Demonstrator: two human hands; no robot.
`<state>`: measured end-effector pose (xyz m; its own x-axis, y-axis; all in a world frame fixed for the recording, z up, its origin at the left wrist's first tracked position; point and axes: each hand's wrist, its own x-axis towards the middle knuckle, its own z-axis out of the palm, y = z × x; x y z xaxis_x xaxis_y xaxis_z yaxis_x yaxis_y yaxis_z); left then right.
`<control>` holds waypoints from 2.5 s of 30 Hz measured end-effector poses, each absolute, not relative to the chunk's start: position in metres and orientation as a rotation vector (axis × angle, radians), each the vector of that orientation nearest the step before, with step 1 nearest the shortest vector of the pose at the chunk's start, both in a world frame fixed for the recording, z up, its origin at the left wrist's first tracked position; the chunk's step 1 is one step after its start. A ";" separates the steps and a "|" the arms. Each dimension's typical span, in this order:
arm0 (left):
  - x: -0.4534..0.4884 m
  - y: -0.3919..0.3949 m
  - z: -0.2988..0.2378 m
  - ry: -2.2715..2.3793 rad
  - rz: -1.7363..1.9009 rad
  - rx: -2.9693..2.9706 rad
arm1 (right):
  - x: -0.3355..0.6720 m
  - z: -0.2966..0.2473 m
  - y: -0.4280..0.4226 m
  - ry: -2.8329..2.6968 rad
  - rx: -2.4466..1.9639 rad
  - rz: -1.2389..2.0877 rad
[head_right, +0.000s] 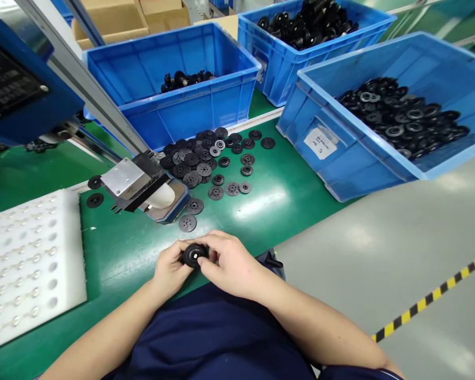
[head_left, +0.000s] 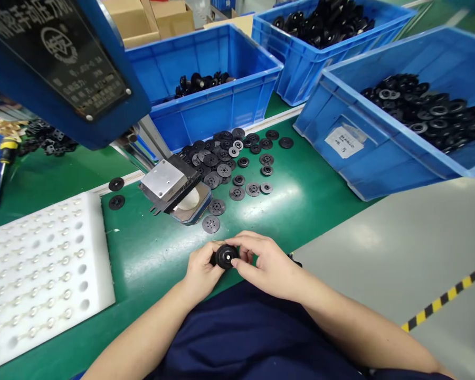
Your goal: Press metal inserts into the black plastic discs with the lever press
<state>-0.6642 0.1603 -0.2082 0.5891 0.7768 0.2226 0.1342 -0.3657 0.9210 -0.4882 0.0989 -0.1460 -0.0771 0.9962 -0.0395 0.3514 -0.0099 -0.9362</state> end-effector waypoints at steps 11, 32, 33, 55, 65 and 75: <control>-0.663 0.160 -0.210 0.735 0.832 1.831 | -0.489 -0.144 0.099 -1.537 -1.473 1.066; -0.641 0.161 -0.285 0.768 0.837 2.166 | -0.455 -0.233 0.106 -1.627 -1.547 1.137; -0.640 0.159 -0.289 0.787 0.815 2.133 | -0.454 -0.236 0.104 -1.607 -1.563 1.132; -0.627 0.184 -0.292 0.613 0.928 2.105 | -0.403 -0.042 0.279 -1.142 -1.503 0.406; -0.628 0.180 -0.279 0.600 0.988 2.184 | -0.410 -0.210 0.186 -1.733 -1.702 0.328; -0.677 0.181 -0.197 0.981 0.945 2.124 | -0.451 -0.258 0.171 -1.954 -1.694 -0.158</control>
